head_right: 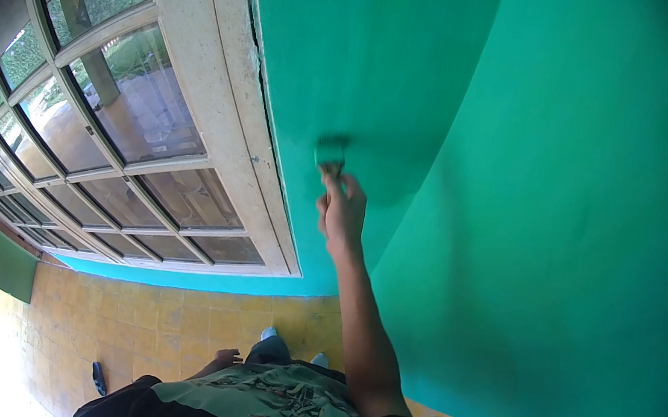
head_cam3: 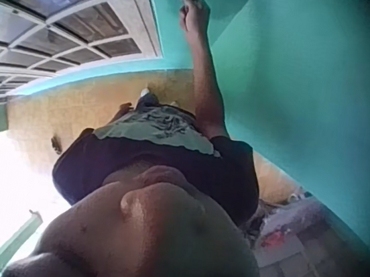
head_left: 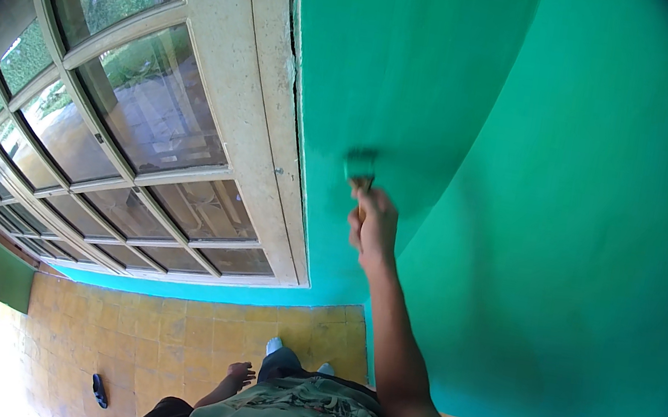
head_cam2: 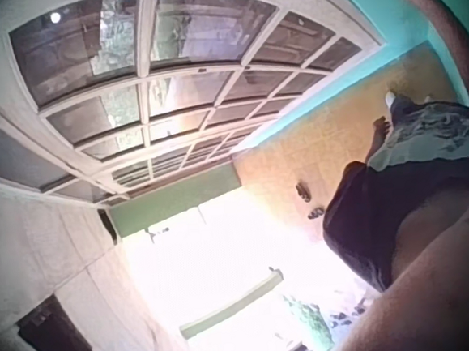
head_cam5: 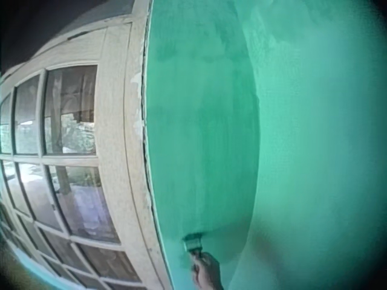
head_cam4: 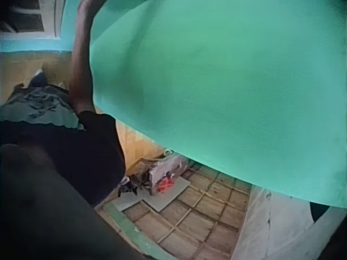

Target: Painting a corner wall green using a paintbrush.

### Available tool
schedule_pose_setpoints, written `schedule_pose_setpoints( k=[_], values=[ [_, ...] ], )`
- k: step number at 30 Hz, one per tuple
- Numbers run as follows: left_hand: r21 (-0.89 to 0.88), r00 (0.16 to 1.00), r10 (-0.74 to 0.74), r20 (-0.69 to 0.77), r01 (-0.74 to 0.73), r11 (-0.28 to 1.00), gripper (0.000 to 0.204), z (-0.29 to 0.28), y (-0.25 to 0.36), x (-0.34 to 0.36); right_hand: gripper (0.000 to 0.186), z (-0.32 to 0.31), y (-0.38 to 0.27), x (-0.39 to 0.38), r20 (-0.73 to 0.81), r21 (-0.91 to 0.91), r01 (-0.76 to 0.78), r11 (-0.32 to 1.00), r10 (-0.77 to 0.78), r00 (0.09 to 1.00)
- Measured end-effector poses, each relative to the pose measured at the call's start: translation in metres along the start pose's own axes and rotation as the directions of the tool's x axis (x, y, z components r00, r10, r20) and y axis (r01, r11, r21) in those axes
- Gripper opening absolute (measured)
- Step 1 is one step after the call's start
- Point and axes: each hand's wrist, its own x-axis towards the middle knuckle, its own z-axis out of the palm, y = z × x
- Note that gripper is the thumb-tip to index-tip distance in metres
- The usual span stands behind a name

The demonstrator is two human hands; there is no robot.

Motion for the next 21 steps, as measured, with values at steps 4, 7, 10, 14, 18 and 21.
schedule_pose_setpoints(
  k=[4,7,10,14,18,21],
  values=[
    [0.096,0.996,0.083,0.026,-0.085,0.992,0.025,0.004,0.001,-0.008,0.023,0.009,-0.042,0.004,0.156,0.089,0.238,0.967,-0.249,0.956],
    [0.076,0.995,0.092,0.023,-0.094,0.993,0.025,-0.001,0.014,-0.009,0.024,-0.004,0.000,0.017,0.066,0.076,0.134,0.988,-0.139,0.988],
    [0.048,0.995,0.099,0.026,-0.100,0.994,0.024,-0.006,0.023,-0.002,0.026,-0.022,0.072,0.015,-0.026,0.040,-0.018,0.999,0.019,0.999],
    [0.050,0.996,0.083,0.032,-0.084,0.995,0.024,-0.031,0.024,0.003,0.025,-0.030,0.108,0.002,-0.158,-0.002,-0.158,0.987,0.156,0.975],
    [0.047,0.996,0.081,0.041,-0.082,0.995,0.023,-0.049,0.037,0.010,0.023,-0.026,0.077,-0.003,-0.180,-0.047,-0.396,0.917,0.382,0.906],
    [0.043,0.995,0.089,0.051,-0.091,0.995,0.023,-0.050,0.055,0.016,0.026,-0.005,0.030,0.013,-0.146,-0.195,-0.167,0.966,0.140,0.979]
  ],
)
